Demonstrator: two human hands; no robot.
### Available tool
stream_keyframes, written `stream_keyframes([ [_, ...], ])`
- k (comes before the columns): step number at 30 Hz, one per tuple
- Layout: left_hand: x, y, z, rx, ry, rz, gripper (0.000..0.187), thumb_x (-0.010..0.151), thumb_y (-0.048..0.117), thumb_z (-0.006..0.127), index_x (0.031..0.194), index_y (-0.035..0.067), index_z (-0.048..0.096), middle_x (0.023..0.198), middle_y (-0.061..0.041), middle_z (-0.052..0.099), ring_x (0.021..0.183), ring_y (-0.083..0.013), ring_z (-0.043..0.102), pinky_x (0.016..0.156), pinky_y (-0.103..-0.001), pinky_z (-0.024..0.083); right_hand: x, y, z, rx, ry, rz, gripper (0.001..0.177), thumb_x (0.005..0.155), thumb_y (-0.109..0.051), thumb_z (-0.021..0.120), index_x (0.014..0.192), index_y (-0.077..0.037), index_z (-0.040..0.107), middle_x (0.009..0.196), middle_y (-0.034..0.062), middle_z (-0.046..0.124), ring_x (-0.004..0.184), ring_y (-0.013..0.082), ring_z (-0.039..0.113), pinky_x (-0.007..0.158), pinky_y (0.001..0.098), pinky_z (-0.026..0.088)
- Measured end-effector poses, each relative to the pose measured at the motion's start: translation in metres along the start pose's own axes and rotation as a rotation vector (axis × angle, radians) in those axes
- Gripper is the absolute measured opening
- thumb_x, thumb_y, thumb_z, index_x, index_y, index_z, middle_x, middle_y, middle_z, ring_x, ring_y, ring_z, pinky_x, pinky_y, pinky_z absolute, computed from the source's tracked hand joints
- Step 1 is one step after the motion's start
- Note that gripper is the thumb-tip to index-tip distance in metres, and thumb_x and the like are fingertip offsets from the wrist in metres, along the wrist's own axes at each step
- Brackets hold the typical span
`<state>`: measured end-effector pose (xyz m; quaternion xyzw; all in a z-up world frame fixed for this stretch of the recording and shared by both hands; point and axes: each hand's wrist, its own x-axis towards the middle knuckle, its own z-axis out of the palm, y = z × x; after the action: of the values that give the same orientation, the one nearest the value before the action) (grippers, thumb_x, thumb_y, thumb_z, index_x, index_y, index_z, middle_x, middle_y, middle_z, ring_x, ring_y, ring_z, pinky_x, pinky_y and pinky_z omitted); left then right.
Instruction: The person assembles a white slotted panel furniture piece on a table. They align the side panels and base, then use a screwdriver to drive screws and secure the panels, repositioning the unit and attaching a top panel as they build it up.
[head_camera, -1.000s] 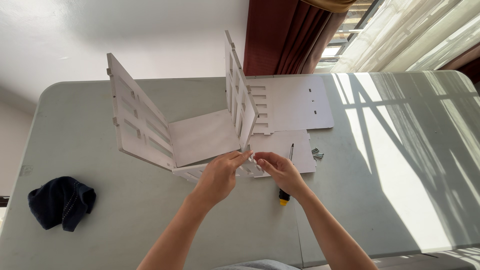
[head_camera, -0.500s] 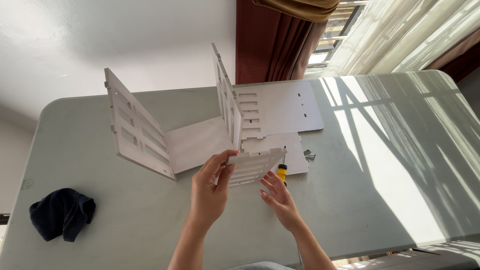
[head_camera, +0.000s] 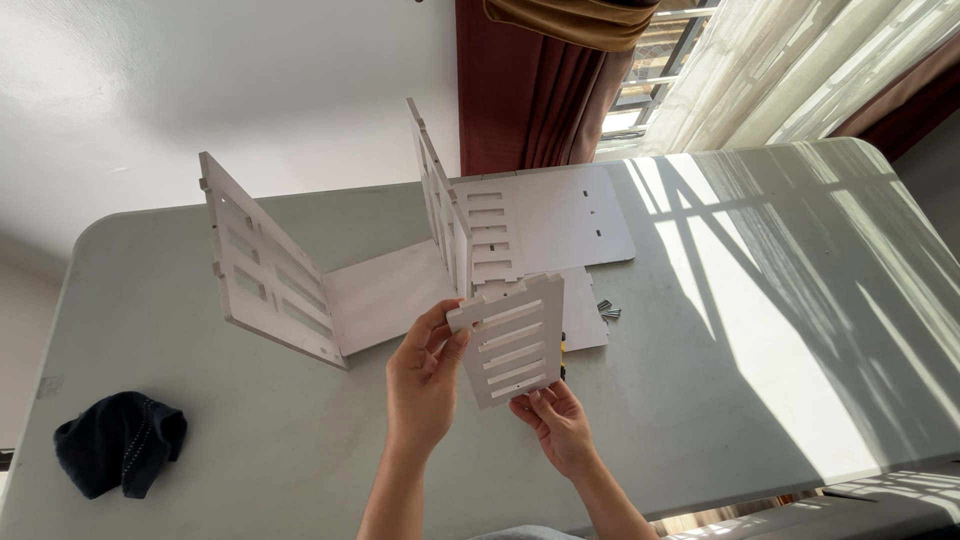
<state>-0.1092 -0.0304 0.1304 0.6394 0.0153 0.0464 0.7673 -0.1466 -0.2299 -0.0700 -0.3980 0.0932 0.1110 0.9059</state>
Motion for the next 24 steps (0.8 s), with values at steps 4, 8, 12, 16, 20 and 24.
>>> stream_keyframes([
  [4,0.005,-0.002,0.006,-0.011,-0.05,0.017,0.036,0.101,0.005,0.058,0.136,0.003,0.06,0.122,-0.01,0.071,0.117,-0.0168,0.067,0.101,-0.034,0.054,0.006,-0.001,-0.008,0.069,0.064,-0.031,0.027,0.099,-0.009,0.06,0.126,-0.003,0.062,0.112,0.0094,0.072,0.104,0.0222,0.072,0.099,0.0398,0.059],
  [8,0.008,-0.011,0.01,0.017,-0.08,0.009,0.045,0.1,0.013,0.057,0.145,0.006,0.05,0.139,-0.009,0.063,0.125,-0.019,0.065,0.104,-0.034,0.051,0.017,-0.019,-0.009,0.116,0.104,-0.123,0.023,0.099,-0.01,0.06,0.121,-0.004,0.064,0.111,0.0092,0.073,0.104,0.021,0.072,0.095,0.0371,0.06],
  [12,0.01,-0.026,0.006,0.103,-0.055,-0.076,0.048,0.101,0.021,0.057,0.146,0.008,0.048,0.141,-0.008,0.062,0.126,-0.0212,0.066,0.103,-0.034,0.051,0.046,-0.056,-0.007,0.104,0.193,-0.324,0.016,0.1,-0.007,0.062,0.115,-0.003,0.064,0.11,0.0102,0.073,0.104,0.0232,0.073,0.095,0.0349,0.061],
  [16,0.011,-0.042,-0.008,0.151,-0.027,-0.15,0.043,0.101,0.023,0.055,0.141,0.006,0.053,0.14,-0.006,0.064,0.124,-0.0201,0.067,0.104,-0.034,0.049,0.087,-0.097,-0.004,0.0,0.323,-0.383,0.013,0.1,-0.007,0.065,0.112,-0.002,0.063,0.108,0.0108,0.073,0.103,0.0242,0.074,0.094,0.0354,0.064],
  [20,0.015,-0.052,-0.022,0.176,0.022,-0.159,0.039,0.101,0.022,0.056,0.136,0.005,0.057,0.137,-0.006,0.066,0.12,-0.0194,0.069,0.104,-0.034,0.049,0.129,-0.116,0.0,-0.123,0.505,-0.274,0.019,0.098,-0.008,0.064,0.114,0.001,0.062,0.106,0.0133,0.072,0.1,0.0255,0.074,0.091,0.0345,0.062],
  [24,0.023,-0.058,-0.03,0.164,0.076,-0.186,0.04,0.101,0.02,0.057,0.138,0.005,0.057,0.131,-0.007,0.07,0.119,-0.0193,0.068,0.104,-0.033,0.048,0.166,-0.113,-0.007,-0.136,0.588,-0.154,0.024,0.098,-0.007,0.064,0.118,0.005,0.06,0.105,0.0141,0.069,0.096,0.0255,0.074,0.089,0.034,0.066],
])
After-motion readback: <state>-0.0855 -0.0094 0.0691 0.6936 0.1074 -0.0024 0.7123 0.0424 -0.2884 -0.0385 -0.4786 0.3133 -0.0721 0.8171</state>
